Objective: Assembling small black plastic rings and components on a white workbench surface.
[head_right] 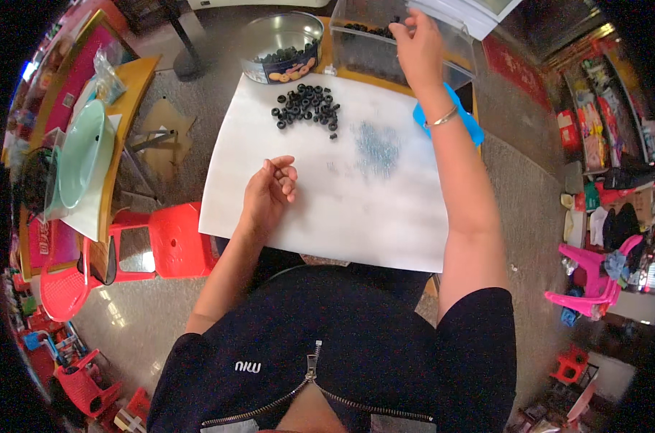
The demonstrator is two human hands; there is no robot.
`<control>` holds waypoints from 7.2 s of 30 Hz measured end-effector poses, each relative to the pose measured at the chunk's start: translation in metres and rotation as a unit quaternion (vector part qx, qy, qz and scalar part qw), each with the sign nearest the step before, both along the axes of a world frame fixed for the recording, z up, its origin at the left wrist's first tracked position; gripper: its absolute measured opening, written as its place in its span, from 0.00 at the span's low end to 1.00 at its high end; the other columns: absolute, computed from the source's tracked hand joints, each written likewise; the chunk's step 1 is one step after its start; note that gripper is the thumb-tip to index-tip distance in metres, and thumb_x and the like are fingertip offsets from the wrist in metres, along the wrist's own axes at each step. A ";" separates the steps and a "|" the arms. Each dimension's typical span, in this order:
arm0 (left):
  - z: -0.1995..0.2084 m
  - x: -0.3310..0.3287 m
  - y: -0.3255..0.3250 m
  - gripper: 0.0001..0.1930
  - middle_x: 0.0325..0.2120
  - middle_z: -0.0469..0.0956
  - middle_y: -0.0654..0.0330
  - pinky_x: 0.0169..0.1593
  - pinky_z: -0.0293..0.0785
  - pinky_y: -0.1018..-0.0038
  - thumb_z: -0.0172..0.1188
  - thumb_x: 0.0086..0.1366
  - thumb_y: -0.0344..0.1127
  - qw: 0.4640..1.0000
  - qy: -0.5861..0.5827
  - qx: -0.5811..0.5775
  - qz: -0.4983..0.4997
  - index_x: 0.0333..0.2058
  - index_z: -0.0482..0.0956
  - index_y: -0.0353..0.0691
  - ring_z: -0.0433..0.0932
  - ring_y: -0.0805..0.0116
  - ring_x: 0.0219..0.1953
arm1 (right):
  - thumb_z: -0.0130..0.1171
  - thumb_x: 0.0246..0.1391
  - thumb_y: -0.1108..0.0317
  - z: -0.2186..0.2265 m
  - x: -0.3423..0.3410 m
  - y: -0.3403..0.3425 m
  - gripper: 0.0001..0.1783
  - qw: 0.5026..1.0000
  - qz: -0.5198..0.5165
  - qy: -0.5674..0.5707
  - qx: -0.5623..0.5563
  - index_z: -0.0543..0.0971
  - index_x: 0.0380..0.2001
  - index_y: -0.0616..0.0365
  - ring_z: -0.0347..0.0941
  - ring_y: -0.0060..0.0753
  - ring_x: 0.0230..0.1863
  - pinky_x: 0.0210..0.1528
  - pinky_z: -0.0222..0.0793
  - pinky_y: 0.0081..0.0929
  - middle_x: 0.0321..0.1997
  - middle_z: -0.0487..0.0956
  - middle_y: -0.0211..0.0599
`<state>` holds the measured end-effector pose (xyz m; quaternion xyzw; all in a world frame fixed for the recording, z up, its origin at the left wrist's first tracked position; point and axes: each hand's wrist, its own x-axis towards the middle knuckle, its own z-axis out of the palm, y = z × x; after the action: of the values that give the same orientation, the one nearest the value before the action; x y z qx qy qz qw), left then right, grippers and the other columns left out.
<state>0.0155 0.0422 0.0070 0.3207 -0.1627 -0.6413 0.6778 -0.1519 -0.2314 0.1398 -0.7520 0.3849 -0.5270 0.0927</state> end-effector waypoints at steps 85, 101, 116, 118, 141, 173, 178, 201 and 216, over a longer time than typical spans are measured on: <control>0.007 0.005 0.004 0.13 0.36 0.77 0.54 0.37 0.77 0.78 0.53 0.65 0.28 0.999 0.029 0.016 -0.030 0.47 0.73 0.30 0.76 0.73 0.32 | 0.55 0.50 0.81 -0.086 -0.005 0.214 0.07 0.959 0.181 0.138 0.170 0.77 0.33 0.62 0.71 0.43 0.36 0.38 0.68 0.35 0.33 0.74 0.41; -0.012 0.018 0.002 0.13 0.33 0.70 0.61 0.36 0.71 0.79 0.55 0.65 0.34 0.965 0.236 -0.097 0.059 0.47 0.70 0.37 0.69 0.74 0.32 | 0.58 0.47 0.80 -0.098 0.017 0.203 0.08 0.973 0.164 0.137 0.082 0.78 0.34 0.62 0.71 0.39 0.38 0.40 0.67 0.33 0.34 0.75 0.38; 0.000 0.013 0.002 0.14 0.34 0.71 0.61 0.34 0.69 0.81 0.56 0.65 0.35 0.988 0.136 -0.050 0.055 0.46 0.69 0.37 0.68 0.75 0.31 | 0.54 0.50 0.77 -0.118 0.054 0.184 0.04 0.967 0.207 0.079 0.129 0.75 0.31 0.62 0.71 0.41 0.36 0.40 0.67 0.34 0.32 0.74 0.40; 0.002 0.011 0.002 0.15 0.34 0.71 0.61 0.34 0.70 0.81 0.56 0.64 0.36 0.991 0.121 -0.041 0.048 0.47 0.69 0.36 0.68 0.76 0.31 | 0.54 0.53 0.77 -0.099 0.049 0.188 0.03 0.953 0.204 0.018 0.225 0.74 0.32 0.63 0.72 0.37 0.33 0.37 0.68 0.30 0.32 0.75 0.40; 0.000 0.010 0.001 0.13 0.30 0.77 0.62 0.34 0.75 0.82 0.56 0.65 0.32 0.998 0.055 -0.011 0.021 0.46 0.73 0.34 0.75 0.77 0.29 | 0.59 0.48 0.79 -0.086 0.052 0.211 0.12 0.956 0.214 -0.007 0.198 0.83 0.36 0.54 0.69 0.32 0.37 0.35 0.70 0.26 0.35 0.76 0.33; 0.001 0.011 0.002 0.14 0.35 0.74 0.57 0.34 0.74 0.82 0.56 0.65 0.32 0.998 0.054 -0.012 0.020 0.47 0.71 0.32 0.73 0.76 0.30 | 0.58 0.46 0.75 -0.101 0.008 0.133 0.05 0.951 0.143 0.246 0.123 0.80 0.30 0.57 0.71 0.37 0.37 0.40 0.66 0.34 0.30 0.79 0.35; 0.007 0.009 0.004 0.14 0.34 0.75 0.58 0.34 0.73 0.81 0.57 0.65 0.33 0.999 0.047 0.001 0.017 0.46 0.72 0.33 0.73 0.76 0.30 | 0.60 0.52 0.71 -0.071 0.015 0.167 0.06 0.880 0.253 0.066 0.396 0.79 0.34 0.59 0.73 0.22 0.32 0.37 0.68 0.22 0.32 0.81 0.33; 0.007 0.009 0.003 0.09 0.31 0.78 0.60 0.34 0.75 0.80 0.56 0.64 0.30 0.999 0.038 0.004 0.001 0.42 0.76 0.33 0.75 0.75 0.28 | 0.58 0.51 0.79 -0.067 0.038 0.209 0.07 0.926 0.256 -0.009 0.276 0.79 0.35 0.63 0.75 0.27 0.32 0.35 0.71 0.23 0.33 0.79 0.37; 0.004 0.007 0.001 0.09 0.30 0.78 0.60 0.35 0.76 0.80 0.56 0.64 0.28 1.000 0.024 0.000 0.008 0.42 0.76 0.33 0.75 0.75 0.28 | 0.59 0.49 0.79 -0.067 0.037 0.200 0.07 0.939 0.289 0.070 0.175 0.78 0.34 0.63 0.75 0.35 0.33 0.35 0.72 0.28 0.32 0.77 0.39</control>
<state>0.0229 0.0430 0.0109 0.3064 -0.1433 -0.6436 0.6865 -0.1149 -0.0313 0.0729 -0.8374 0.2428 -0.3480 0.3444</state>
